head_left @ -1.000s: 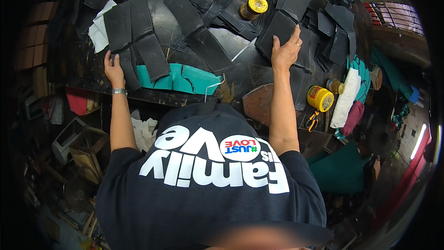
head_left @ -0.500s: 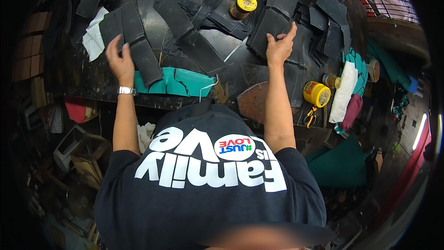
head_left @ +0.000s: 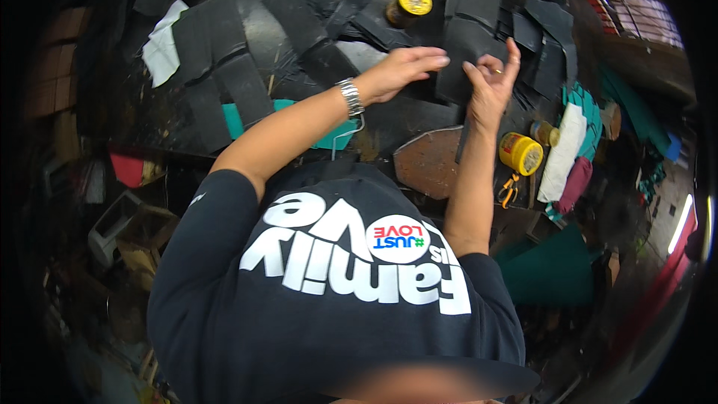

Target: The person applies adhesive from a yellow container to black rubber strips and presses them together on a workbench. They repeatedly pick up, align, and join rubber pieces, occasionally moving aside other items on the table. The process continues with multiple rubber strips being handled and assembled.

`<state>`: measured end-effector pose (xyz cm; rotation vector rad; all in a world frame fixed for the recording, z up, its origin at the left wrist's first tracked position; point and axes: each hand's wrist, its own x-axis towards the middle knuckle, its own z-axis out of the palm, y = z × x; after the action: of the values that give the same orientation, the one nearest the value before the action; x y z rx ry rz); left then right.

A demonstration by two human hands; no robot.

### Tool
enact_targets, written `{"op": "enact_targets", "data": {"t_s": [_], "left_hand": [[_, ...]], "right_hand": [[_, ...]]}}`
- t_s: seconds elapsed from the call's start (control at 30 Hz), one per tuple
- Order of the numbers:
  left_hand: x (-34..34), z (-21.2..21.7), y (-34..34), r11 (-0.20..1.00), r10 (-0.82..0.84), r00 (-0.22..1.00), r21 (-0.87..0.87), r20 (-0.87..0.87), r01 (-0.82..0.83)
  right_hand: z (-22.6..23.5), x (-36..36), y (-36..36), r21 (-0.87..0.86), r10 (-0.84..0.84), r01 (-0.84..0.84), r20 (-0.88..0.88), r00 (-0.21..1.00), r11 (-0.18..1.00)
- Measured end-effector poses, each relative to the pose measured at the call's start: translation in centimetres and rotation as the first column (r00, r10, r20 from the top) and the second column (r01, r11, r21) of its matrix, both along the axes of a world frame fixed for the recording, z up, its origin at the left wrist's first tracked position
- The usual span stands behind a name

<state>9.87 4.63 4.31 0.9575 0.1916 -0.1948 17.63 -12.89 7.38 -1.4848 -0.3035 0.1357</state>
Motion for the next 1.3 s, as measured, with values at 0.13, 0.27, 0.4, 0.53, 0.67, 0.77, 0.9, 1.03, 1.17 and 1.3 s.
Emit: {"op": "enact_targets", "data": {"t_s": [0.13, 0.27, 0.4, 0.53, 0.67, 0.77, 0.9, 1.03, 1.17, 1.3], "left_hand": [[1.7, 2.2, -0.7, 0.935, -0.135, 0.991, -0.327, 0.025, 0.135], [0.7, 4.2, 0.9, 0.936, 0.089, 0.996, -0.343, 0.008, -0.080], [-2.0, 4.2, 5.9, 0.915, 0.390, 0.883, -0.214, 0.259, -0.342], [-4.5, 1.7, 13.1, 0.822, 0.546, 0.805, 0.037, 0.232, -0.568], [-6.1, -2.7, 18.0, 0.663, 0.637, 0.766, 0.446, 0.087, -0.601], [-6.1, -5.7, 19.3, 0.663, 0.645, 0.764, 0.491, 0.009, -0.565], [-5.4, -7.8, 19.4, 0.643, 0.644, 0.763, 0.503, 0.053, -0.578], [-4.8, -8.5, 19.2, 0.596, 0.637, 0.767, 0.584, 0.073, -0.551], [-4.4, -8.7, 19.0, 0.619, 0.657, 0.749, 0.510, 0.081, -0.598], [-4.7, -7.6, 18.7, 0.685, 0.648, 0.761, 0.410, 0.035, -0.602]], "right_hand": [[3.8, -3.9, 0.4, -0.136, 0.202, -0.193, 0.053, 0.978, 0.972], [4.6, -6.5, 1.4, -0.027, 0.298, -0.306, -0.160, 0.941, 0.952], [2.8, -7.2, 3.3, -0.199, 0.333, -0.325, 0.011, 0.943, 0.925], [-0.8, -8.5, 5.7, 0.044, 0.477, -0.492, -0.334, 0.813, 0.870], [-4.7, -8.9, 8.6, -0.346, 0.370, -0.454, -0.283, 0.885, 0.821], [-5.7, -9.5, 9.4, -0.622, 0.378, -0.383, -0.147, 0.914, 0.683], [-4.7, -8.6, 7.8, -0.724, 0.343, 0.047, 0.381, 0.858, 0.688], [-3.9, -5.3, 4.7, -0.788, 0.186, 0.379, 0.516, 0.836, 0.484], [-4.7, -4.0, 2.7, -0.890, 0.107, 0.342, 0.388, 0.915, 0.302], [-5.7, -3.8, 2.1, -0.908, 0.094, 0.298, 0.338, 0.936, 0.294]]}}
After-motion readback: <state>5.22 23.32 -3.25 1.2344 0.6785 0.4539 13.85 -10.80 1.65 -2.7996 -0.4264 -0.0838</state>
